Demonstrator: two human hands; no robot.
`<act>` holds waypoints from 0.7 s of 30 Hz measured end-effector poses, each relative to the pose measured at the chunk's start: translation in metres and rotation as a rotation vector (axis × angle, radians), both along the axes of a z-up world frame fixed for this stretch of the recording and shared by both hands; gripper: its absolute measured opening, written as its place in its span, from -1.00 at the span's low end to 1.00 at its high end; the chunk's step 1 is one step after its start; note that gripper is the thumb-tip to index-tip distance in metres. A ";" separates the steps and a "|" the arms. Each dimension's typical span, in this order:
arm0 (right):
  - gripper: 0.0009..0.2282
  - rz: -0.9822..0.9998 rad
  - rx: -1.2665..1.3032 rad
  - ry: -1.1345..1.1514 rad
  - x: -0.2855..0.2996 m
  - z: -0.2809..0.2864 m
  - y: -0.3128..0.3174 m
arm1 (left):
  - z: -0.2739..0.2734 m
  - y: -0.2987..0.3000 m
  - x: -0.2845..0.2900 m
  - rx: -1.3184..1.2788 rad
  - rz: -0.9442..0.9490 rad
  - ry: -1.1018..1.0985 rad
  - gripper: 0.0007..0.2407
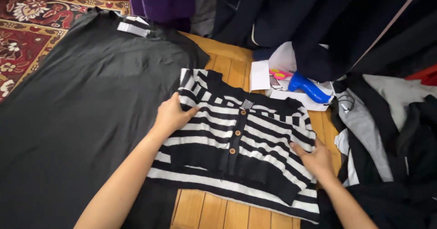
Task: The person folds a striped cardigan and a black t-shirt on the floor. They use a hot glue gun to attach a tag to the collar of each garment before folding them.
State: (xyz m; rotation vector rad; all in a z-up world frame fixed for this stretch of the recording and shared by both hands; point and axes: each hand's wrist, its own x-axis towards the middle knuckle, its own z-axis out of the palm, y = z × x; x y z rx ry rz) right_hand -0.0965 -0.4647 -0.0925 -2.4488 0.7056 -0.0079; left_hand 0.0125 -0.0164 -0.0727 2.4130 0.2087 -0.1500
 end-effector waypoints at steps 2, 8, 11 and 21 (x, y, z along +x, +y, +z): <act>-0.43 0.005 0.015 -0.057 -0.003 0.009 0.014 | -0.012 0.001 0.004 -0.063 0.012 0.004 -0.49; -0.47 0.048 0.317 -0.204 -0.034 0.019 0.020 | 0.033 -0.002 -0.017 -0.367 -0.005 0.034 -0.54; -0.45 0.160 0.375 -0.248 -0.057 0.044 0.022 | 0.053 -0.001 -0.025 -0.487 -0.090 -0.025 -0.53; -0.50 0.534 0.247 -0.595 -0.045 0.157 0.121 | 0.110 0.130 -0.046 -0.477 -0.069 -0.699 -0.73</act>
